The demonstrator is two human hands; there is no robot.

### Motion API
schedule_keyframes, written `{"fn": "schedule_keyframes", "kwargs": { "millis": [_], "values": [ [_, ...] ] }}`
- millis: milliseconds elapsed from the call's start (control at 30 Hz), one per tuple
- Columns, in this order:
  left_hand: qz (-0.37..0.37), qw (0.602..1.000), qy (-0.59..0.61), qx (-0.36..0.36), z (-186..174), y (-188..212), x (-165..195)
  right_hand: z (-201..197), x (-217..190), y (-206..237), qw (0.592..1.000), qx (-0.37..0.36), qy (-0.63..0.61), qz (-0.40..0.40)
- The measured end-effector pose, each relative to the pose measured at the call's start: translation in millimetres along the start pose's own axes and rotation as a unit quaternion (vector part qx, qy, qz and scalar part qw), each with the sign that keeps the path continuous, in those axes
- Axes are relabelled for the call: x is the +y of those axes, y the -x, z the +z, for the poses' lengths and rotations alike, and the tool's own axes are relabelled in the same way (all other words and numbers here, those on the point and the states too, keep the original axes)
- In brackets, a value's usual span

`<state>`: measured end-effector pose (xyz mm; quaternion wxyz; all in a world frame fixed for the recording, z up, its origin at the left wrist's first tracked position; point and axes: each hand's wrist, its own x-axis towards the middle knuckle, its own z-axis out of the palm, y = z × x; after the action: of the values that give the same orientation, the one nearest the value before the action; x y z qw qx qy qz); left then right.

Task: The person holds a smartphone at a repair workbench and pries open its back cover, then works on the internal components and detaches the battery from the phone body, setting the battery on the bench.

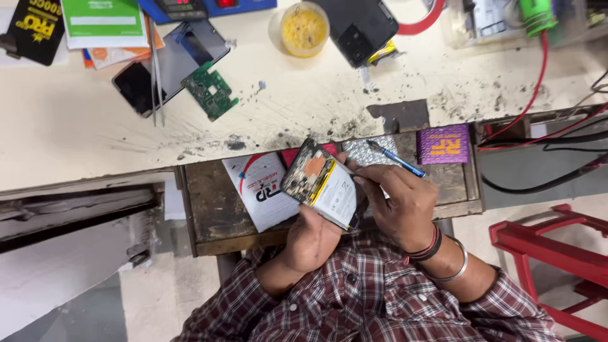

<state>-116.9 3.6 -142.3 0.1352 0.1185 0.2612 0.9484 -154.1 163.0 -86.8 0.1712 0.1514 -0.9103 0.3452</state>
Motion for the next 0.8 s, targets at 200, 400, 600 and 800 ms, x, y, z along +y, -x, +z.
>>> {"fn": "schedule_keyframes", "kwargs": {
  "millis": [200,400,600,800],
  "values": [
    [-0.059,0.990,0.081,-0.101,-10,7,19,-29,7,-15,0.994,0.028,-0.008,-0.107],
    [-0.236,0.962,-0.031,-0.136,-17,5,34,-56,5,-38,0.946,-0.051,-0.006,-0.319],
    [-0.299,0.935,-0.179,-0.061,1,-6,32,-45,-8,-21,0.976,-0.026,-0.064,-0.206],
    [-0.168,0.916,-0.358,-0.068,16,-16,44,-35,8,3,0.958,-0.155,-0.232,0.072]
  ]
}}
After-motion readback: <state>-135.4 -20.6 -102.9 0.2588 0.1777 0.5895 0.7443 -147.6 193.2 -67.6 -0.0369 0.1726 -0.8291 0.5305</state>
